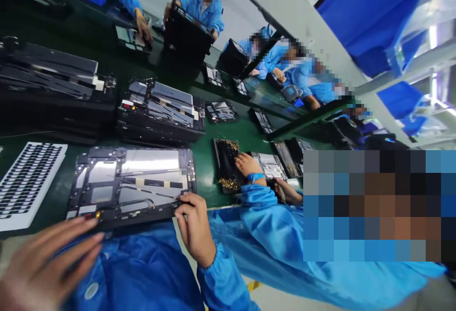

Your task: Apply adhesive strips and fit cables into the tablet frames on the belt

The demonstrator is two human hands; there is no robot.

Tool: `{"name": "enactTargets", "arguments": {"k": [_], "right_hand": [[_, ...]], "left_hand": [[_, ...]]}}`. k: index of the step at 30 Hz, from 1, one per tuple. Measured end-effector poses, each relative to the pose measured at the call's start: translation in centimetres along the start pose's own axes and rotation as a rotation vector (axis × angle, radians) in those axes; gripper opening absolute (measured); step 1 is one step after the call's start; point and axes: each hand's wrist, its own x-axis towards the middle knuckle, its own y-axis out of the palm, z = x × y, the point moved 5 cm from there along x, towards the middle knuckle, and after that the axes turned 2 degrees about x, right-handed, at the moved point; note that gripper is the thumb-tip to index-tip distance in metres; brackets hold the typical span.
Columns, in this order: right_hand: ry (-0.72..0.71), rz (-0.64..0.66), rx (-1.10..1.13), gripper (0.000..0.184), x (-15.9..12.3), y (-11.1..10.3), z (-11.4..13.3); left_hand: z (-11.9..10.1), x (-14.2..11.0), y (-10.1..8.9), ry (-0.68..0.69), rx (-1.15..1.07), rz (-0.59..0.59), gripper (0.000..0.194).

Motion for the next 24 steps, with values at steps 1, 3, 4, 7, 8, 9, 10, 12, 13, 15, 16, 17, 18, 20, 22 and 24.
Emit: {"name": "enactTargets", "arguments": {"k": [1,3,4,7,8,9,10,12,13,15,16,17,18,20,22,24], "right_hand": [[-0.007,0.028,-0.012,0.014,0.0,-0.1,-0.7],[-0.050,0.074,-0.025,0.014,0.2,-0.1,-1.2],[-0.068,0.085,-0.036,0.014,0.3,0.0,-1.2],[-0.098,0.084,-0.079,0.011,0.5,0.2,-1.1],[-0.102,0.083,-0.088,0.010,0.5,0.2,-1.1],[-0.105,0.081,-0.092,0.009,0.5,0.2,-1.1],[-0.108,0.076,-0.093,0.009,0.5,0.3,-1.1],[-0.106,0.063,-0.095,0.009,0.4,0.3,-1.1],[-0.102,0.060,-0.095,0.009,0.3,0.3,-1.2],[-0.094,0.060,-0.095,0.009,0.3,0.4,-1.3],[-0.090,0.060,-0.096,0.009,0.3,0.4,-1.3],[-0.087,0.062,-0.098,0.008,0.3,0.4,-1.3],[-0.085,0.063,-0.100,0.008,0.3,0.4,-1.2],[-0.082,0.061,-0.101,0.008,0.4,0.4,-1.2],[-0.080,0.057,-0.102,0.008,0.5,0.4,-1.1],[-0.077,0.052,-0.103,0.009,0.6,0.5,-1.0]], "left_hand": [[-2.1,1.1,1.1,0.053,-0.033,0.021,0.032],[-5.3,3.2,3.2,0.147,-0.087,0.064,0.027],[-6.3,4.2,4.0,0.176,-0.103,0.077,0.026],[-7.4,6.1,5.8,0.222,-0.096,0.082,0.022],[-7.4,6.5,6.1,0.221,-0.081,0.077,0.021],[-7.4,6.7,6.4,0.219,-0.063,0.074,0.020],[-7.3,6.9,6.6,0.215,-0.044,0.074,0.020],[-7.3,7.0,6.9,0.213,-0.009,0.080,0.020],[-7.4,7.0,7.0,0.216,0.002,0.086,0.020],[-7.5,7.1,7.1,0.224,0.019,0.100,0.021],[-7.6,7.1,7.1,0.230,0.027,0.108,0.021],[-7.6,7.2,7.2,0.235,0.037,0.114,0.021],[-7.6,7.3,7.2,0.240,0.048,0.116,0.021],[-7.7,7.4,7.3,0.261,0.074,0.116,0.021],[-7.7,7.5,7.4,0.283,0.092,0.117,0.022],[-7.7,7.6,7.4,0.300,0.100,0.122,0.024]]}}
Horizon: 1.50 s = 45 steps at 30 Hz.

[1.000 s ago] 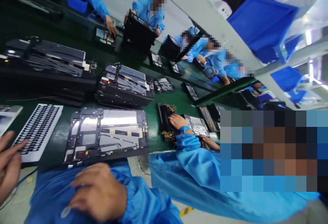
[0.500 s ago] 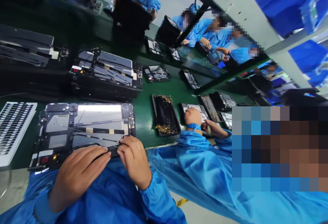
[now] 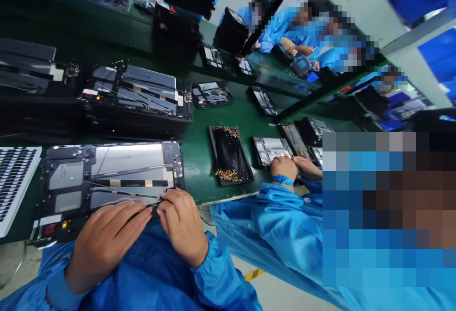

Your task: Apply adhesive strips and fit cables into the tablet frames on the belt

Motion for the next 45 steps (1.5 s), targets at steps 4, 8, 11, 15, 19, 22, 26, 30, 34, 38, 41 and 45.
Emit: {"name": "enactTargets", "arguments": {"k": [4,8,11,15,19,22,26,30,34,38,41,45], "right_hand": [[0.011,0.001,0.045,0.012,-0.2,0.0,-0.2],[0.084,-0.027,0.221,0.020,-0.9,-0.6,-1.3],[0.128,-0.061,0.262,0.020,-1.4,-0.9,-2.1],[0.109,-0.037,0.233,0.019,-1.4,-0.6,-2.2],[0.094,-0.037,0.194,0.017,-1.0,-0.6,-1.9],[0.089,-0.039,0.171,0.016,-0.8,-0.7,-1.8],[-0.033,-0.071,0.105,0.025,-1.2,-0.5,-1.6],[-0.253,-0.118,-0.009,0.037,-2.4,0.3,-1.5],[-0.205,-0.171,0.057,0.036,-2.8,0.7,-2.1],[0.143,-0.204,0.228,0.053,-2.6,0.6,-3.5],[0.262,-0.210,0.309,0.070,-2.8,0.5,-3.7],[0.212,-0.258,0.284,0.054,-2.7,-0.3,-3.2]], "left_hand": [[-0.1,0.4,0.0,0.012,0.042,0.017,0.031],[-0.2,0.8,-0.1,0.017,0.069,0.036,0.037],[-0.2,0.8,-0.1,0.010,0.073,0.038,0.036],[-0.1,0.7,0.0,0.013,0.078,0.043,0.035],[-0.1,0.8,0.0,0.021,0.076,0.050,0.035],[-0.1,0.8,-0.1,0.021,0.074,0.048,0.034],[0.0,0.9,-0.1,0.021,0.099,0.059,0.027],[0.0,0.9,-0.1,0.031,0.102,0.056,0.039],[-0.1,0.8,0.2,0.002,0.060,0.044,0.034],[0.1,-0.1,-1.0,-0.023,0.026,0.055,0.028],[2.3,-1.9,-3.1,-0.245,0.100,0.022,0.064],[6.3,-4.6,-4.9,-0.542,0.160,0.006,0.079]]}}
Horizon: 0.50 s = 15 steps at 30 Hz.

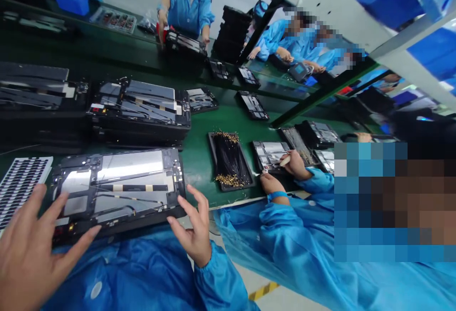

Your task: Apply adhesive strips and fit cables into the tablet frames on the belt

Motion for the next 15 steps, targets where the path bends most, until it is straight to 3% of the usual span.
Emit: {"name": "enactTargets", "arguments": {"k": [4,9,12,15], "right_hand": [[0.000,0.051,0.057,0.036,1.1,0.3,0.5],[0.059,0.029,0.059,0.024,1.4,0.7,0.2],[0.147,0.012,0.011,0.051,0.7,0.9,-0.6],[0.195,0.092,0.008,0.076,-0.3,2.0,-1.2]], "left_hand": [[1.8,0.2,1.1,-0.042,-0.031,0.104,0.074],[1.8,0.1,1.4,-0.083,-0.074,0.146,0.071],[2.2,-0.1,1.4,-0.122,-0.104,0.138,0.075],[2.5,-0.2,1.4,-0.095,-0.090,0.088,0.079]]}}
